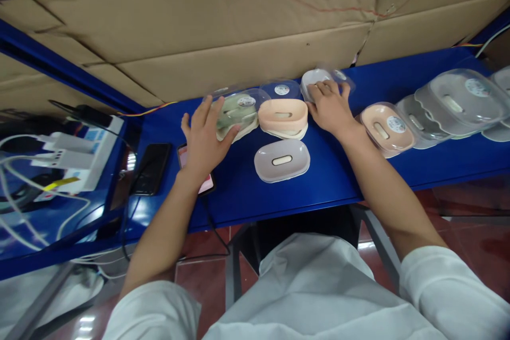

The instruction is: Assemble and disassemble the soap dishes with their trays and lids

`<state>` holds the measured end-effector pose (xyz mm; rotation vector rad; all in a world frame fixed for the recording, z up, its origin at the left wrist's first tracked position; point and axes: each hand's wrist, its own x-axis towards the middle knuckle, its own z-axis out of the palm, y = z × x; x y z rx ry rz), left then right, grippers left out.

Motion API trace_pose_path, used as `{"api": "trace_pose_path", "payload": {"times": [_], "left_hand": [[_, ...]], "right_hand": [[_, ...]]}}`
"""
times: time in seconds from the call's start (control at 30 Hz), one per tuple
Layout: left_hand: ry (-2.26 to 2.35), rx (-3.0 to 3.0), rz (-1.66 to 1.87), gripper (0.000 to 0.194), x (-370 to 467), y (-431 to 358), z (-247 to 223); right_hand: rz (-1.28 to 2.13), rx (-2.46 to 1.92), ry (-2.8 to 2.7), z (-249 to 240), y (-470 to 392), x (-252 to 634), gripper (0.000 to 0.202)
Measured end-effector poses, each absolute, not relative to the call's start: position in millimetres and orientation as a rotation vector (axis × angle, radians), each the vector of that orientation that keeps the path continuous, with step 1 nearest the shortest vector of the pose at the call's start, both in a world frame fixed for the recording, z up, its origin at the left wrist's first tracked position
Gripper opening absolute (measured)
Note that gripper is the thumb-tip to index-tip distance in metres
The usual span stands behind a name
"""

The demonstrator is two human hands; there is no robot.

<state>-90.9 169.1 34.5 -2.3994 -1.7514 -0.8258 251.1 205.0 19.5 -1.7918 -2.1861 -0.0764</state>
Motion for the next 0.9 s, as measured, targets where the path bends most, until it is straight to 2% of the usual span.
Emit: {"api": "trace_pose_path", "payload": {"times": [0.13,0.27,0.37,0.47,0.67,0.8,0.9], "left_hand": [[-1.628,-2.468,-0.917,0.053,-90.0,160.8,46.5],[-1.263,-2.962,-0.802,0.033,-79.0,139.4,58.6],[-0.986,-3.255,-0.552,0.039,-64.0,125.4,56.5],[-0.9,-3.303,-0.423,0.046,-53.2,120.2,48.4],[-0.869,-3.278,-0.438,0.027,-56.3,122.6,47.3],[-0.904,-3.29,-0.449,0.026,-59.1,123.3,55.4],[-0.916,-3.277,-0.471,0.027,-59.3,123.6,57.0]], "right_hand": [[-0.055,-1.803,-2.189,5.9,210.4,262.4,0.058],[-0.047,-1.763,-2.189,5.8,214.2,266.5,0.053],[-0.052,-1.758,-2.176,11.5,214.6,263.6,0.056],[-0.036,-1.799,-2.127,17.7,213.0,259.6,0.061],[0.022,-1.685,-2.18,37.8,196.9,244.9,0.061],[0.222,-1.356,-2.42,46.6,186.0,229.8,0.062],[0.344,-1.265,-2.507,43.9,185.6,224.9,0.06]]}}
